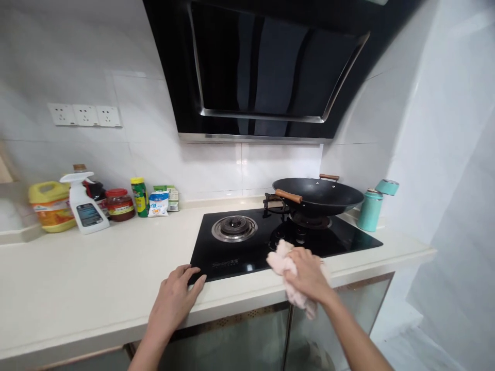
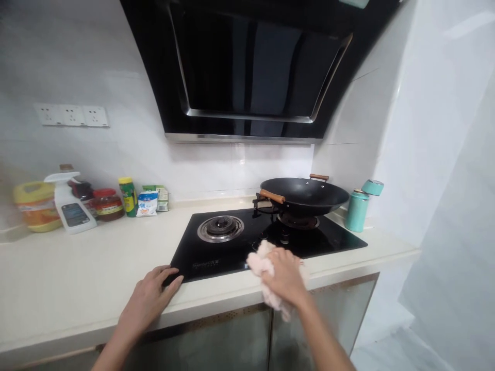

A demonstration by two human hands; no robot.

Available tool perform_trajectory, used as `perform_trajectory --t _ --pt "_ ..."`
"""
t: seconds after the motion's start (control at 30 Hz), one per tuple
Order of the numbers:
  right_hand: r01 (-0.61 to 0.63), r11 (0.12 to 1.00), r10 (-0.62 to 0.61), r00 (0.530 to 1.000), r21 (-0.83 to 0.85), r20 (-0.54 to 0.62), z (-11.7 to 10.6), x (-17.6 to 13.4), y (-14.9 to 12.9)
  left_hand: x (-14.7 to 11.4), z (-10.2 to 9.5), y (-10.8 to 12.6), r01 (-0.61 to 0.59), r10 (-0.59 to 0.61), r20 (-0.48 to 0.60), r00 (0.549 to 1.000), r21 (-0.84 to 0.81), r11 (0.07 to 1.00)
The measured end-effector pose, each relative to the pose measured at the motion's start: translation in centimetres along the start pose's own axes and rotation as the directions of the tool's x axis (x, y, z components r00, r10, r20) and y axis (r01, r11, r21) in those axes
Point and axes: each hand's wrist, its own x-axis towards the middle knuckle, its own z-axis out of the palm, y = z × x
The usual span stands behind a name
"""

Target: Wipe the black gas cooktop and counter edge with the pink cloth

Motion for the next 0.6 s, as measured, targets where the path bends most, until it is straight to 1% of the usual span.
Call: perform_trajectory --t 0.07,0.13,0.17,0.23,0.3,0.37,0.43,0.53,0.6 --pt "0.120 0.990 -0.123 0.992 0.072 0.038 1.1 0.3 -5.4 -0.1 -0.1 0.2 0.000 0.000 0.009 1.000 0.002 1.000" --pt "0.229 0.964 -0.240 0.968 0.135 0.076 2.3 0.7 -10.6 -0.1 -0.2 0.2 -0.005 0.005 0.013 1.000 -0.004 1.000" --pt "0.287 0.944 -0.304 0.948 0.161 0.092 2.9 0.9 -12.8 -0.2 -0.3 0.1 -0.008 0.008 0.014 1.000 -0.010 1.000" --pt "0.375 0.908 -0.397 0.912 0.187 0.099 3.9 1.2 -16.1 -0.2 -0.3 -0.2 -0.013 0.013 0.012 1.000 -0.032 0.999" --pt "0.408 0.886 -0.436 0.894 0.219 0.099 4.4 1.5 -17.5 -0.1 -0.3 -0.5 -0.005 0.006 0.008 1.000 -0.060 0.998" --pt "0.397 0.880 -0.435 0.894 0.261 0.106 4.4 1.8 -17.2 -0.1 -0.2 -0.7 -0.004 0.004 0.005 1.000 -0.077 0.997" --pt "0.377 0.880 -0.424 0.898 0.288 0.120 4.1 2.1 -15.6 -0.2 -0.2 -0.7 -0.018 0.018 -0.001 1.000 -0.081 0.997" --pt "0.323 0.906 -0.368 0.920 0.274 0.132 3.2 2.3 -11.6 -0.3 -0.2 -0.5 -0.031 0.030 -0.011 0.999 -0.085 0.996" --pt "0.249 0.938 -0.286 0.949 0.240 0.132 2.3 2.1 -8.3 -0.4 -0.3 -0.3 -0.019 0.019 -0.009 1.000 -0.084 0.996"
